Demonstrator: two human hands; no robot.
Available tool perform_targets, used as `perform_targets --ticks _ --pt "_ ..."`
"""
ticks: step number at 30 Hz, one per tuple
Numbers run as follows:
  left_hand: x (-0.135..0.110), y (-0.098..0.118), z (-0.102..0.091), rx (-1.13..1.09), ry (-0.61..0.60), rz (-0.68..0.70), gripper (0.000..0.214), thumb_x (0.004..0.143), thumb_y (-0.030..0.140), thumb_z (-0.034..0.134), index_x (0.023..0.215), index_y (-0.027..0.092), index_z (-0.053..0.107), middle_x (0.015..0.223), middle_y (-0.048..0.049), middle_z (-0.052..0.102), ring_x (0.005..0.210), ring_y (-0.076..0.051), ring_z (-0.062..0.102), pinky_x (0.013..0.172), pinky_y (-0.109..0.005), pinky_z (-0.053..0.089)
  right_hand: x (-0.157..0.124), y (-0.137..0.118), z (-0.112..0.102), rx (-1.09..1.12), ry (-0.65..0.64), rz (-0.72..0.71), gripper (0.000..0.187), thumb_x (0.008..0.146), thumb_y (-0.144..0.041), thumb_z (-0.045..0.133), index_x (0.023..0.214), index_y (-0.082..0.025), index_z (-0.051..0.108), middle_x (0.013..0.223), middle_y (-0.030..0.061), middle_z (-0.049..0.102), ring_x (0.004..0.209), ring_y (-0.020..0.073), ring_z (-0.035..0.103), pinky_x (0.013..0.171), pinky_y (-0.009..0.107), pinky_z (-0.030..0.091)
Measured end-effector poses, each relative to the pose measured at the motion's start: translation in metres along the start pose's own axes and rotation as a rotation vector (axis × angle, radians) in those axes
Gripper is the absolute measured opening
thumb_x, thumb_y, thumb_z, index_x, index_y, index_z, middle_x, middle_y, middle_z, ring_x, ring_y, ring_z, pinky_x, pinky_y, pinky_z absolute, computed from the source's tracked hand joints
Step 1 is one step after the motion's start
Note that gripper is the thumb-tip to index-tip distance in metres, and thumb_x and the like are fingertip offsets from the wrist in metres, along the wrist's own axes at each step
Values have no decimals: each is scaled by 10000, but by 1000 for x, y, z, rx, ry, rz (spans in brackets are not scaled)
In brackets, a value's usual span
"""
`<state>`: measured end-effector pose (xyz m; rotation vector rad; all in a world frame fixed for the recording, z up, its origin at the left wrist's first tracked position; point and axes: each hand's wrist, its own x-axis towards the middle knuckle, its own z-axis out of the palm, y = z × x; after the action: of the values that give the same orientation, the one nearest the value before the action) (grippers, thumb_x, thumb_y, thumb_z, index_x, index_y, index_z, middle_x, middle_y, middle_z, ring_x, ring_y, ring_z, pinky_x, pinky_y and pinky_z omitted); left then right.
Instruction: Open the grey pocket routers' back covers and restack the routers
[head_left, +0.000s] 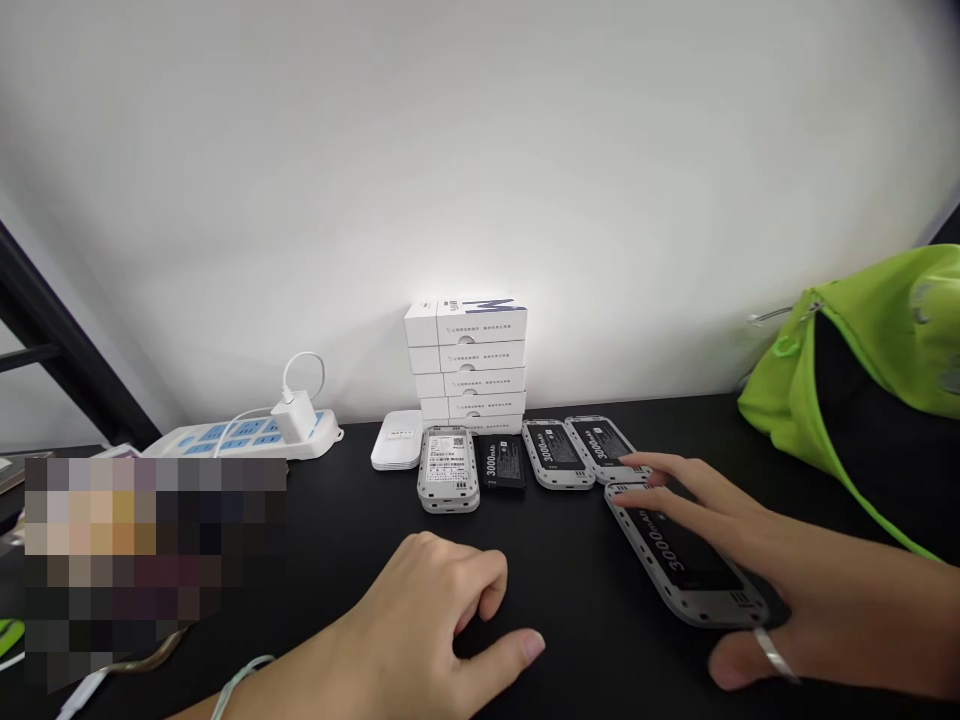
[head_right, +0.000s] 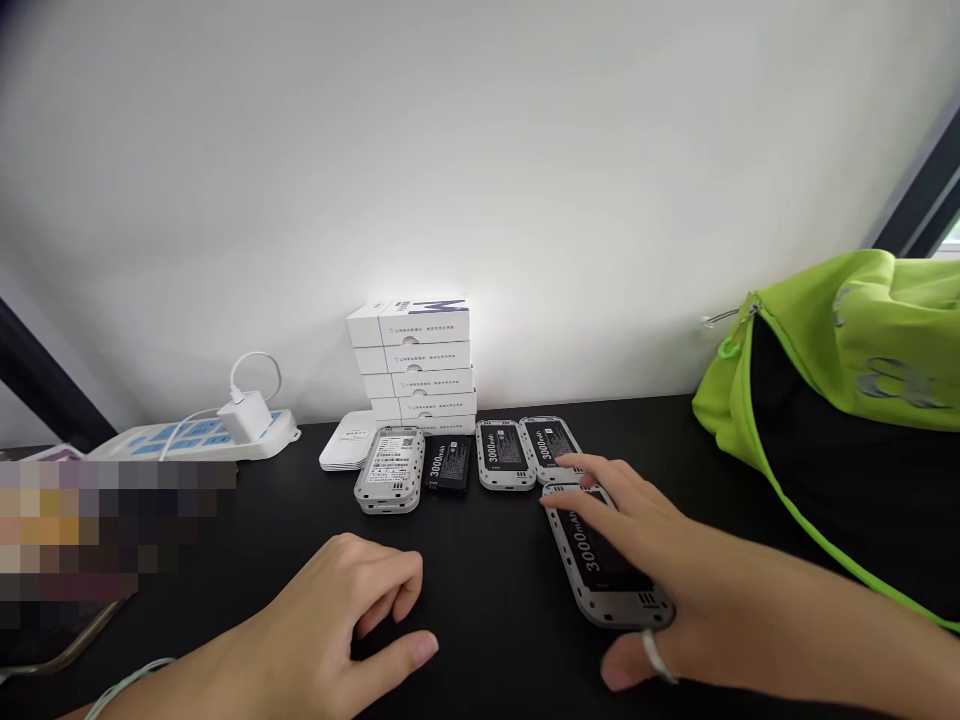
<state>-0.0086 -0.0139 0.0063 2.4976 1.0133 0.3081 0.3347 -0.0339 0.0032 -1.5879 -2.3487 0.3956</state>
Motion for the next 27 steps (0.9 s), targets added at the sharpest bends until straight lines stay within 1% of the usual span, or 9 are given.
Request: perform_targets --ticks 2,3,6,9,10,12,16,23,27 --pt "0 0 0 -1 3 3 302 841 420 583 703 197 433 553 61 430 488 -105 398 512 -260 265 2 -25 9 -25 -92 -3 906 666 -522 789 1455 -439 350 1631 21 109 1363 506 316 974 616 490" --pt "0 0 0 0 5 7 305 844 425 579 703 197 435 554 59 434 489 -106 400 510 -260 261 6 -41 13 -21 -87 -29 812 718 -525 747 1438 -419 387 1629 29 111 1385 498 278 993 623 471" --pt "0 0 0 5 16 16 300 841 423 584 702 196 446 559 55 447 492 -108 405 506 -258 251 26 -89 23 -13 -104 -167 526 849 -464 623 1348 -375 483 1585 34 247 1435 411 221 1067 600 405" --pt "0 -1 0 -11 43 12 302 827 411 601 682 191 455 550 55 451 487 -104 407 504 -253 254 65 -113 23 37 -93 -328 469 870 -377 603 1314 -272 494 1475 90 402 1411 342 272 1107 541 359" --pt "0 -1 0 -21 47 6 305 830 406 599 672 189 454 539 55 445 481 -102 407 502 -250 256 81 -115 21 53 -88 -376 510 867 -368 609 1338 -245 458 1442 103 428 1391 315 296 1107 518 359" --pt "0 -2 0 -33 45 -3 310 834 404 595 664 188 454 520 57 431 469 -101 403 497 -247 252 111 -113 17 52 -156 -468 650 818 -418 666 1377 -211 407 1479 122 368 1404 317 230 1125 535 310" --pt "0 -3 1 -6 48 -5 323 825 433 614 674 190 464 534 56 439 483 -105 402 516 -253 247 150 -107 13 113 -213 -459 794 759 -604 670 1392 -228 371 1425 108 397 1364 315 266 1114 534 309" --pt "0 -3 1 12 41 -1 311 839 431 600 689 194 466 523 62 436 484 -110 422 529 -263 273 155 -125 30 22 -128 -298 851 695 -688 649 1335 -189 391 1305 140 399 1189 364 378 992 554 386" --pt "1 -3 1 7 42 6 304 836 437 603 696 194 485 512 61 429 475 -111 427 518 -263 271 153 -126 24 109 -226 -203 978 618 -589 753 1388 -250 254 1298 128 366 1200 373 371 954 563 408"
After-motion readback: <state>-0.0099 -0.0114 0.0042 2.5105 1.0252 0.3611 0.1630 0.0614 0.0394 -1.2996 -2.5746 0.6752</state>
